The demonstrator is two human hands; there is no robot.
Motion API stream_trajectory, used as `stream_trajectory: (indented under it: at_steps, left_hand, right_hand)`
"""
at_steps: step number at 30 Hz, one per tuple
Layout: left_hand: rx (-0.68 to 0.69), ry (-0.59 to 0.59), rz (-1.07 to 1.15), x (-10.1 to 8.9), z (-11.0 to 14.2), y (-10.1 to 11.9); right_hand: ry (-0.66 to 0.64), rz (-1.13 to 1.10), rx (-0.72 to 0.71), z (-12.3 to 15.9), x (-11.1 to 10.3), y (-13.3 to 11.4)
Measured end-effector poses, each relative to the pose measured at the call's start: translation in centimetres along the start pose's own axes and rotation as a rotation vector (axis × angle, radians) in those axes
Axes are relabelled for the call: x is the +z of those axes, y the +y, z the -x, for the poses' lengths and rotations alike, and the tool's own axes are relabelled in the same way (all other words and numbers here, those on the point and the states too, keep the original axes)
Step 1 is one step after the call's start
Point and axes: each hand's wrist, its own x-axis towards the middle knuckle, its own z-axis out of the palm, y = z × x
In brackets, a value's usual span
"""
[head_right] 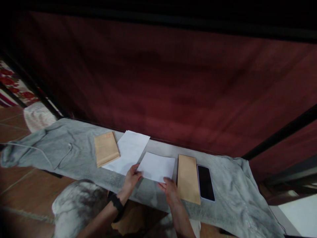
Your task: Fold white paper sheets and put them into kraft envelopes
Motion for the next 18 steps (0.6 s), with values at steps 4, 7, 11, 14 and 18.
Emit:
stream_trajectory:
  at_steps: [4, 7, 11, 14, 18]
  left_hand:
    - [0.276, 0.032, -0.391, -0.9, 0.0, -0.8]
    - [0.347, -0.001, -0.473, -0.8, -0.3, -1.6]
    - [0.319, 0.056, -0.376, 0.1, -1.0, -2.5]
    - [0.324, 0.143, -0.447, 0.4, -1.3, -2.2]
    - [0.342, 0.025, -0.661, 0.3, -1.1, -0.6]
  right_hand:
    - [0.01, 0.04, 0.029, 0.1, -0.7, 0.9]
    - [0.014, 0.028, 0.006, 0.2, -1.5, 1.0]
    - [0.021, 0.012, -0.018, 0.1, -2.4, 0.6]
    - [0.01, 0.019, -0.003, -0.3, -2.6, 0.4]
    - [0.009, 0.022, -0.01, -0.3, -2.7, 0.8]
